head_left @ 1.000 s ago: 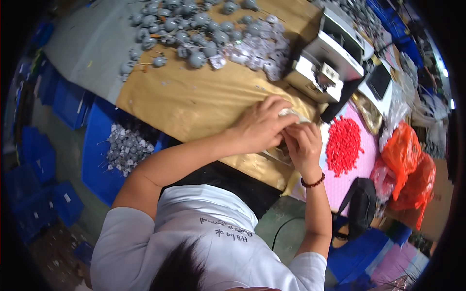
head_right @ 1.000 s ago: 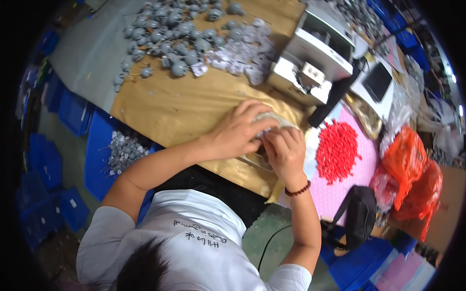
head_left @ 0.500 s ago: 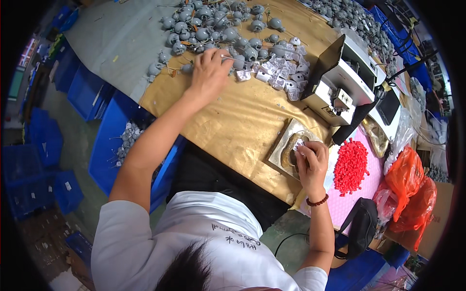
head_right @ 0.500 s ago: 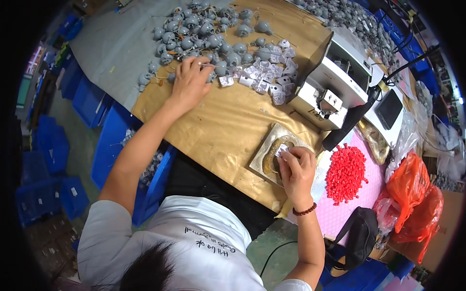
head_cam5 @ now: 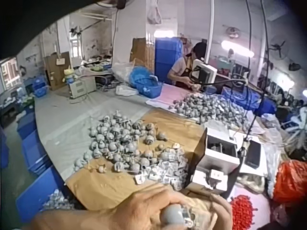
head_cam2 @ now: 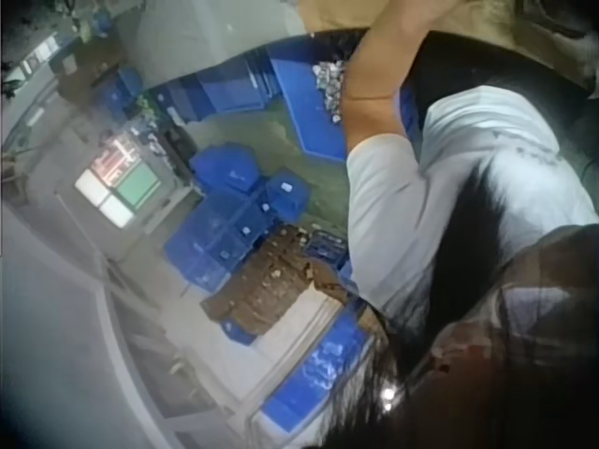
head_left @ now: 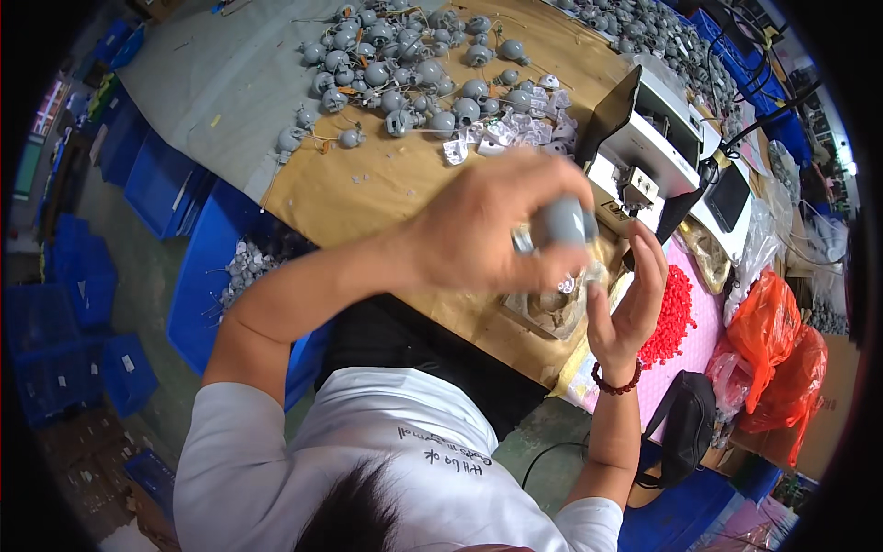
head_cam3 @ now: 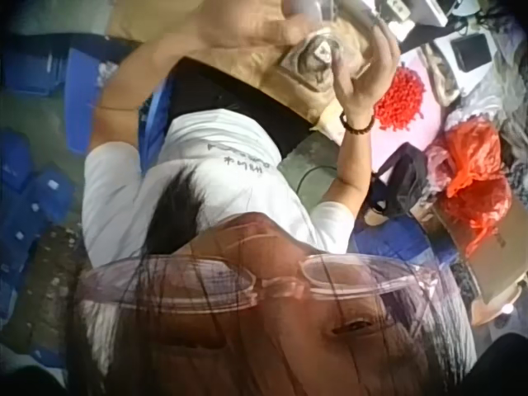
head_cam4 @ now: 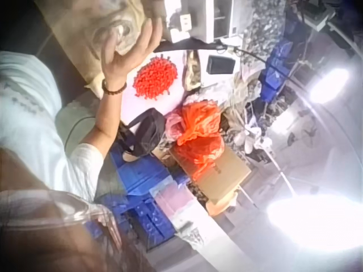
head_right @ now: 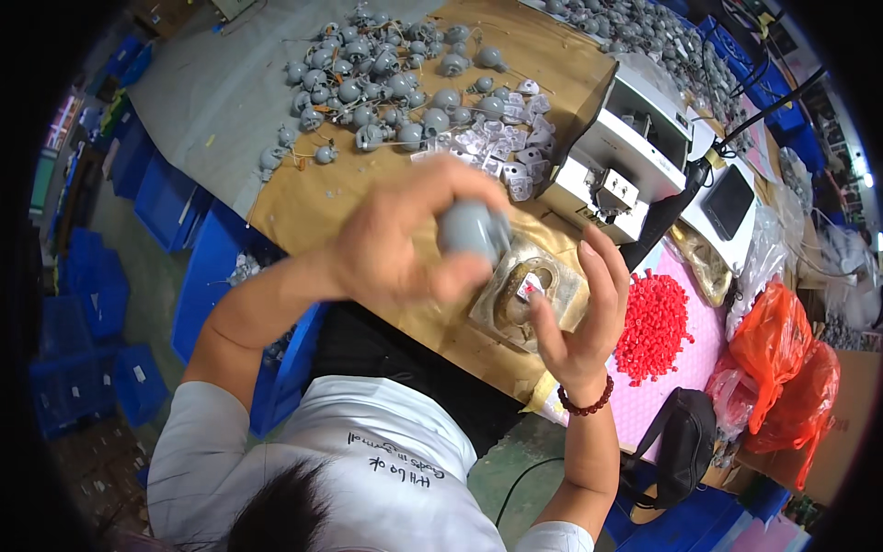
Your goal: Assembling small grey components by inserting red pieces and using an electric screwdriver.
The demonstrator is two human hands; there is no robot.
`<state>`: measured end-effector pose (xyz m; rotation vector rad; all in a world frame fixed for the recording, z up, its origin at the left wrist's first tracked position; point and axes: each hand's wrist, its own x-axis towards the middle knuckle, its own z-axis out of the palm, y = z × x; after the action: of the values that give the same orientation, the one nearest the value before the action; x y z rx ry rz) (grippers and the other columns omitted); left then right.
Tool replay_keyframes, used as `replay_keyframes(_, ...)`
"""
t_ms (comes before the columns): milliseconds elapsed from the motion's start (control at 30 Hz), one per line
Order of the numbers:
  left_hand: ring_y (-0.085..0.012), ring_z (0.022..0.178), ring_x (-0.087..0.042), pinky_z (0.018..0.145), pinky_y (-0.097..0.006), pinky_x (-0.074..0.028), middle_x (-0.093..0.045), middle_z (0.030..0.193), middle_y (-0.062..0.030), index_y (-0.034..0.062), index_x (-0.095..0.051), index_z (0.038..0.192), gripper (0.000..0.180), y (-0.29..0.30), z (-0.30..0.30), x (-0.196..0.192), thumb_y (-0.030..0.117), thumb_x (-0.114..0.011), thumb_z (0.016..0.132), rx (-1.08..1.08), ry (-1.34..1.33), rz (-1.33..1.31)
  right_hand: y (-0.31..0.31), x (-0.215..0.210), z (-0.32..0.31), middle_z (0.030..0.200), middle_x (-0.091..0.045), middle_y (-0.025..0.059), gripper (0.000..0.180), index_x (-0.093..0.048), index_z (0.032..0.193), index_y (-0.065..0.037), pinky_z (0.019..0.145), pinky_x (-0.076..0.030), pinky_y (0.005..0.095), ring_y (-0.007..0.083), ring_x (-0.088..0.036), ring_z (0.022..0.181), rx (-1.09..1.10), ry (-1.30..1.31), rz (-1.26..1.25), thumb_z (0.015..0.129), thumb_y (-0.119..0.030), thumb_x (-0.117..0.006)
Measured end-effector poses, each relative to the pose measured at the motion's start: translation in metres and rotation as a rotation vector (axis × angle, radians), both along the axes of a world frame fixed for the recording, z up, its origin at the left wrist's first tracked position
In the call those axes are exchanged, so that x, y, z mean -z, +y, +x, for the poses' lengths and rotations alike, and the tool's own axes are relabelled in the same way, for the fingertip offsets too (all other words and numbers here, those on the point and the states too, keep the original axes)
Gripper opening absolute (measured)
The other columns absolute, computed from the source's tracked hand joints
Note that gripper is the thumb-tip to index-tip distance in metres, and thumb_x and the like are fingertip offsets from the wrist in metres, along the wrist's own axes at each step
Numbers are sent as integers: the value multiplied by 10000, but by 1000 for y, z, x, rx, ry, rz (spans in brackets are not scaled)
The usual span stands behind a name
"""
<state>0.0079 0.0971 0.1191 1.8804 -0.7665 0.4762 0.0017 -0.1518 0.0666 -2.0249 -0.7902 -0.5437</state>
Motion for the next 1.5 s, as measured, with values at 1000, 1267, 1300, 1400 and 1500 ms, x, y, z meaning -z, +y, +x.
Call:
replay_keyframes(1000,-322,1045,-538,922,-408,-460,-607,1099,-113,31,-593,1053,352,-60,-47,109,111,-730,739,119,413,274,-17,33,-9,972,-582,89,316,-666,1036,-22,610,-546,342,250,-608,844,7,71,-784,722,-48,-641)
replay_keyframes(1267,-326,1158,-508,1003,-464,-403,-569,1216,-116,64,-601,1145,410,-59,-41,105,67,-677,742,-116,242,459,-11,40,-30,1000,-549,125,359,-634,1078,75,644,-526,332,245,-561,882,43,-7,-938,741,-49,-615)
replay_keyframes(1300,-323,1189,-497,1025,-480,-386,-558,1245,-114,70,-602,1168,432,-63,-41,106,60,-670,742,-196,144,491,-13,42,-31,1023,-556,126,351,-637,1080,75,653,-523,342,251,-563,896,30,-14,-895,755,-56,-613)
replay_keyframes(1400,-301,1250,-467,1065,-517,-341,-537,1288,-101,89,-600,1236,512,-79,-39,114,89,-702,733,-181,35,634,-27,50,-25,1105,-607,138,298,-666,1078,49,729,-523,389,299,-589,965,-4,25,-708,790,-8,-617)
replay_keyframes(1500,-282,1227,-490,1045,-506,-359,-565,1240,-87,86,-617,1210,486,-84,-35,124,102,-712,734,-154,7,669,-55,42,-27,1119,-645,155,300,-688,1075,13,812,-532,373,314,-624,1007,-11,494,-281,789,66,-614)
